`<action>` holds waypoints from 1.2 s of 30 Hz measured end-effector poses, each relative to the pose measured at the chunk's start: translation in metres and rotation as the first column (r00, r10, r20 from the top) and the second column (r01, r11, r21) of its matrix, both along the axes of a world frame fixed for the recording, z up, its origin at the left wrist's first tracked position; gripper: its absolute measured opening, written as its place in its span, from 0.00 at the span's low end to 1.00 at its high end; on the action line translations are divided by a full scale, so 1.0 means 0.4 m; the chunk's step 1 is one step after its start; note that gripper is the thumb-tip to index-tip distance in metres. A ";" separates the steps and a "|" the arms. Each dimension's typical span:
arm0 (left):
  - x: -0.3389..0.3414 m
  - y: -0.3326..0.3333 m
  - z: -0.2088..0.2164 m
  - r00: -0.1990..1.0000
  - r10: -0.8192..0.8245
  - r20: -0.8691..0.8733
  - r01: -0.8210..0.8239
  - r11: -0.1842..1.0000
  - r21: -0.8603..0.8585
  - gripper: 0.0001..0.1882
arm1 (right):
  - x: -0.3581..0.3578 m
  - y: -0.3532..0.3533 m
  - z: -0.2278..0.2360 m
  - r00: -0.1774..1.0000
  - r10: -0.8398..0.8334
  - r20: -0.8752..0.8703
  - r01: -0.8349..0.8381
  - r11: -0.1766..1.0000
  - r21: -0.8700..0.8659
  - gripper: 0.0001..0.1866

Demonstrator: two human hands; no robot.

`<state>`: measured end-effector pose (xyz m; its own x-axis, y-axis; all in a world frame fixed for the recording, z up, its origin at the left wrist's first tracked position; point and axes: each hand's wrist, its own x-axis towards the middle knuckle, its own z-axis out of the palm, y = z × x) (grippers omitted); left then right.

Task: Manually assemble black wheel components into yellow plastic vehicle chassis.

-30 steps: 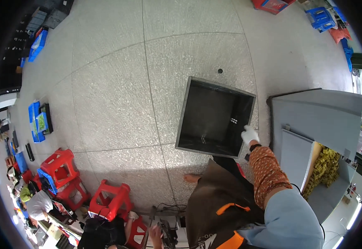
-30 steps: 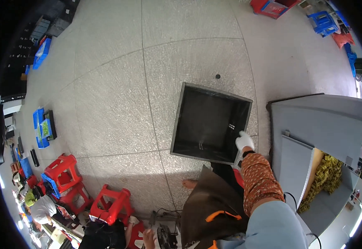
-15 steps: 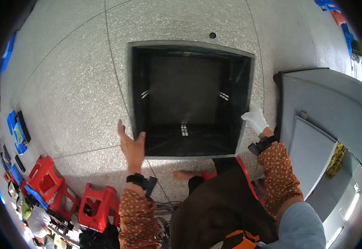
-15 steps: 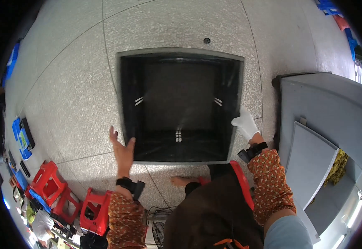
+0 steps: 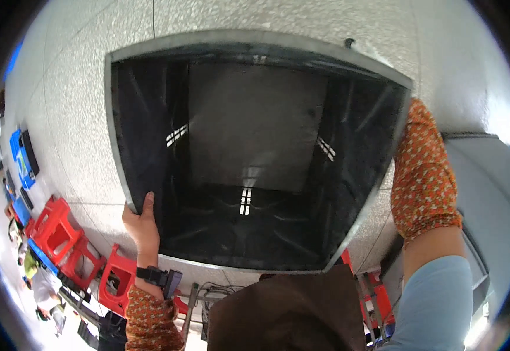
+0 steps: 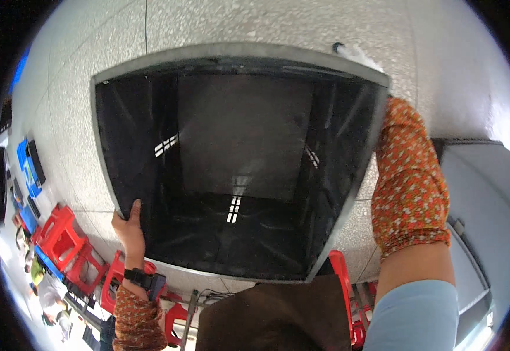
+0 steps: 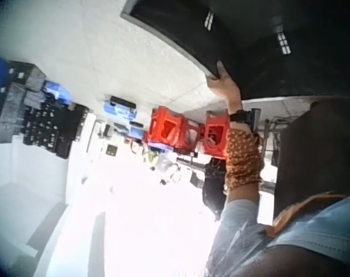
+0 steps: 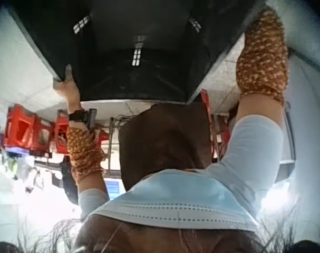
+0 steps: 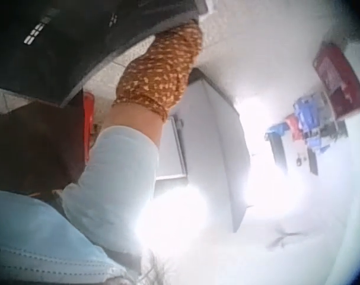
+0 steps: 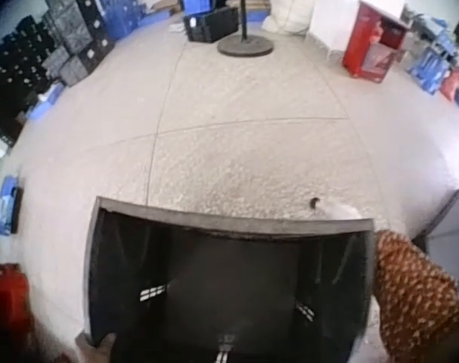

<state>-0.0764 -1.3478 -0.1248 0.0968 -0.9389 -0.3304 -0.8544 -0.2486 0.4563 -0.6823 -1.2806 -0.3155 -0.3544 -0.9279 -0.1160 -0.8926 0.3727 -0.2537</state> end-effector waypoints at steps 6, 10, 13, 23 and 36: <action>-0.072 -0.019 0.018 0.998 0.039 0.041 -0.038 0.999 -0.030 0.21 | -0.428 0.364 -0.266 0.999 0.022 0.032 -0.027 0.983 0.181 0.18; -0.053 -0.018 0.042 0.996 0.062 0.063 -0.059 0.997 -0.051 0.21 | -0.235 0.708 -0.384 0.976 -0.075 0.204 0.011 0.954 0.299 0.17; -0.048 -0.014 0.026 0.988 0.045 0.148 -0.039 0.998 -0.041 0.21 | -0.168 0.785 -0.349 0.968 -0.116 0.223 0.023 0.925 0.380 0.16; 0.021 -0.064 0.072 0.964 -0.157 0.214 0.157 0.987 0.019 0.31 | 0.336 1.109 0.321 0.949 -0.113 0.293 -0.130 0.707 0.695 0.15; 0.380 0.706 0.433 0.922 -0.170 -0.348 0.175 0.984 -0.017 0.24 | 0.780 0.841 1.127 0.985 -0.118 0.129 0.048 0.892 0.449 0.13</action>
<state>0.0758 -1.0656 0.0485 -0.1893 -0.9258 -0.3272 -0.6739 -0.1198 0.7290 -0.3703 -0.9442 0.1354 -0.3739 -0.7358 -0.5646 -0.8185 0.5480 -0.1723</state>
